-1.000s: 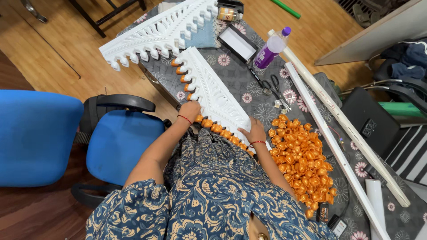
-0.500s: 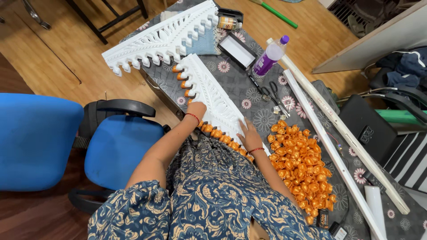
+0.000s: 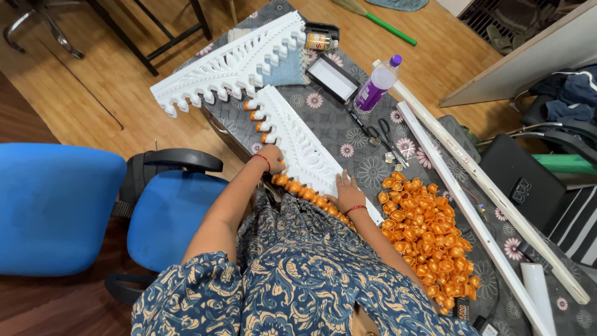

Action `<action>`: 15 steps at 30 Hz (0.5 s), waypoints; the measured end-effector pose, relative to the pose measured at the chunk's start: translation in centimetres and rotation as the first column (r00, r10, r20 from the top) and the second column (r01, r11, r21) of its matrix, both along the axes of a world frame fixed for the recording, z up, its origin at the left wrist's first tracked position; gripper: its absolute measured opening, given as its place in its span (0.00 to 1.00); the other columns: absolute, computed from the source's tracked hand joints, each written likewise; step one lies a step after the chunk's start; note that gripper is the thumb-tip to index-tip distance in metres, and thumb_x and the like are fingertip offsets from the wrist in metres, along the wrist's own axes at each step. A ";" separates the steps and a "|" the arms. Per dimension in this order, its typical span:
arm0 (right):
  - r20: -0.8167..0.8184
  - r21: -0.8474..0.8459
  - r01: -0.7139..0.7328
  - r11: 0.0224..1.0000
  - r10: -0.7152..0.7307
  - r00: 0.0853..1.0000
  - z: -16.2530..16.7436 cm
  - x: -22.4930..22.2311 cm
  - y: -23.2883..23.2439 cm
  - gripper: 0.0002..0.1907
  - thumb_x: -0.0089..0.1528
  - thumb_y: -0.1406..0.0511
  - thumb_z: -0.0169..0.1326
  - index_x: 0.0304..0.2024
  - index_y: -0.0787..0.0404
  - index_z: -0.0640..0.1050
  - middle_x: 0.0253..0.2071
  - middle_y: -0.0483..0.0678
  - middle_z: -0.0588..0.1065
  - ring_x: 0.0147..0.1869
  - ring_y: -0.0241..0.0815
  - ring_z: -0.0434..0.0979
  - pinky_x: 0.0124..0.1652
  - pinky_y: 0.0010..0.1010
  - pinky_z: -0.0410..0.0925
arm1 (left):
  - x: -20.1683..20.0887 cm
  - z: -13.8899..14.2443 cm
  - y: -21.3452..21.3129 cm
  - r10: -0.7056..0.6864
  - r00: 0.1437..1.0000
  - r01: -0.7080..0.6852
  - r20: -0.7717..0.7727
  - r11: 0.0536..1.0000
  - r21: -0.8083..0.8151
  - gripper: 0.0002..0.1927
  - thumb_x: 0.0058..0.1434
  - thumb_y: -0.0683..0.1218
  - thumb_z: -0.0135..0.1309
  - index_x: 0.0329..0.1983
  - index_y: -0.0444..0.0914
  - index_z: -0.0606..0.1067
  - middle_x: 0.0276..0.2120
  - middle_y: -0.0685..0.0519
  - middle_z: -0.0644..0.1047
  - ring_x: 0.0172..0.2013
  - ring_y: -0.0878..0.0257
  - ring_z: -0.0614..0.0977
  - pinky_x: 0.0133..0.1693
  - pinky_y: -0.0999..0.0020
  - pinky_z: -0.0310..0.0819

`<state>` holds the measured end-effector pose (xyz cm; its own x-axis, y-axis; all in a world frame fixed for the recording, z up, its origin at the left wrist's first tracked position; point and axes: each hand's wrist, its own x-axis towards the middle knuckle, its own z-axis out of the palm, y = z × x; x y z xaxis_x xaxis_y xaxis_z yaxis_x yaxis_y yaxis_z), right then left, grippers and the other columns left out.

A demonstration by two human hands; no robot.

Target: The person places small orange bulb-shaped objects into slots on a white decorative frame. They repeatedly pick bulbs from a pile on the table and insert them into the frame, occasionally adjusting the frame's position.

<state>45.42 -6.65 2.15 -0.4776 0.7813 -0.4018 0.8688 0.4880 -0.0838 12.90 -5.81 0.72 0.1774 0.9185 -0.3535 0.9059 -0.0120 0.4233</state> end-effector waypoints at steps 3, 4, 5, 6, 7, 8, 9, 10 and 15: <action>0.018 -0.022 0.001 1.000 -0.001 1.000 -0.2 -0.1 0.0 0.52 0.60 0.36 0.50 0.74 0.61 0.55 0.79 0.59 0.46 0.79 0.64 0.52 0.61 0.45 0.67 | -0.7 0.1 -0.4 0.039 0.965 -0.051 0.258 0.998 0.039 0.18 0.53 0.55 0.62 0.39 0.38 0.84 0.34 0.44 0.83 0.38 0.50 0.85 0.44 0.59 0.79; 0.028 -0.036 0.000 0.999 0.001 1.000 -0.3 -0.1 0.0 0.52 0.60 0.37 0.50 0.75 0.62 0.55 0.79 0.59 0.46 0.79 0.64 0.51 0.61 0.45 0.68 | -1.0 0.1 -0.6 0.056 0.926 -0.081 0.374 0.995 0.052 0.18 0.54 0.55 0.61 0.42 0.40 0.84 0.35 0.45 0.83 0.38 0.51 0.86 0.44 0.59 0.79; 0.028 -0.028 -0.011 1.000 0.012 1.000 -0.5 0.0 -0.1 0.53 0.61 0.36 0.50 0.75 0.62 0.54 0.79 0.60 0.46 0.78 0.65 0.51 0.63 0.45 0.66 | -1.3 0.0 -1.0 0.059 0.930 -0.078 0.364 0.996 0.039 0.19 0.54 0.55 0.60 0.45 0.41 0.83 0.36 0.44 0.84 0.39 0.52 0.86 0.45 0.60 0.79; 0.024 -0.016 -0.023 1.000 0.024 0.999 -0.7 0.0 0.0 0.53 0.61 0.36 0.50 0.75 0.63 0.54 0.78 0.62 0.46 0.78 0.67 0.51 0.65 0.45 0.64 | -1.6 -0.1 -1.3 0.060 0.934 -0.075 0.351 0.997 0.031 0.20 0.55 0.55 0.59 0.48 0.43 0.83 0.36 0.44 0.84 0.39 0.53 0.86 0.46 0.61 0.80; 0.019 -0.003 -0.035 0.999 0.035 0.999 -0.9 0.0 0.2 0.54 0.61 0.36 0.50 0.75 0.64 0.54 0.78 0.63 0.46 0.78 0.68 0.51 0.67 0.44 0.62 | -2.0 -0.2 -1.7 0.061 0.940 -0.073 0.337 0.997 0.023 0.21 0.56 0.55 0.58 0.52 0.45 0.82 0.37 0.44 0.84 0.39 0.53 0.87 0.48 0.62 0.80; 0.001 -0.001 -0.037 0.999 0.037 0.999 -1.0 0.1 0.3 0.54 0.61 0.36 0.51 0.75 0.64 0.54 0.78 0.63 0.46 0.78 0.68 0.51 0.68 0.44 0.60 | -2.4 -0.2 -2.1 0.093 0.931 -0.106 0.354 0.994 0.017 0.23 0.54 0.56 0.60 0.51 0.44 0.82 0.39 0.44 0.84 0.40 0.53 0.86 0.47 0.62 0.79; -0.014 -0.005 -0.038 0.999 0.038 0.999 -1.0 0.3 0.4 0.53 0.61 0.36 0.51 0.75 0.64 0.54 0.78 0.63 0.46 0.77 0.69 0.51 0.68 0.44 0.59 | -2.8 -0.3 -2.7 0.128 0.919 -0.140 0.373 0.990 0.005 0.25 0.51 0.57 0.62 0.51 0.44 0.82 0.41 0.45 0.84 0.41 0.53 0.86 0.47 0.61 0.79; -0.026 -0.013 -0.038 0.999 0.038 0.999 -1.0 0.5 0.3 0.53 0.61 0.37 0.51 0.75 0.63 0.54 0.78 0.63 0.45 0.77 0.69 0.51 0.69 0.44 0.58 | -2.8 -0.4 -3.4 0.163 0.905 -0.172 0.393 0.985 -0.013 0.26 0.49 0.58 0.64 0.51 0.43 0.81 0.42 0.45 0.83 0.42 0.53 0.86 0.47 0.61 0.79; -0.380 0.132 0.025 0.991 0.027 0.925 -0.3 1.4 0.0 0.42 0.62 0.42 0.53 0.70 0.59 0.64 0.75 0.63 0.55 0.77 0.64 0.56 0.69 0.46 0.58 | 0.9 0.1 -5.0 0.447 0.859 -0.480 0.249 0.872 0.092 0.33 0.48 0.65 0.68 0.51 0.40 0.80 0.40 0.44 0.84 0.42 0.49 0.85 0.47 0.58 0.78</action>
<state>46.80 -6.66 1.83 -0.5744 0.8143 -0.0830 0.7839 0.5181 -0.3421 13.80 -10.81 0.82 -0.2268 0.9505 -0.2125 0.7097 0.3107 0.6323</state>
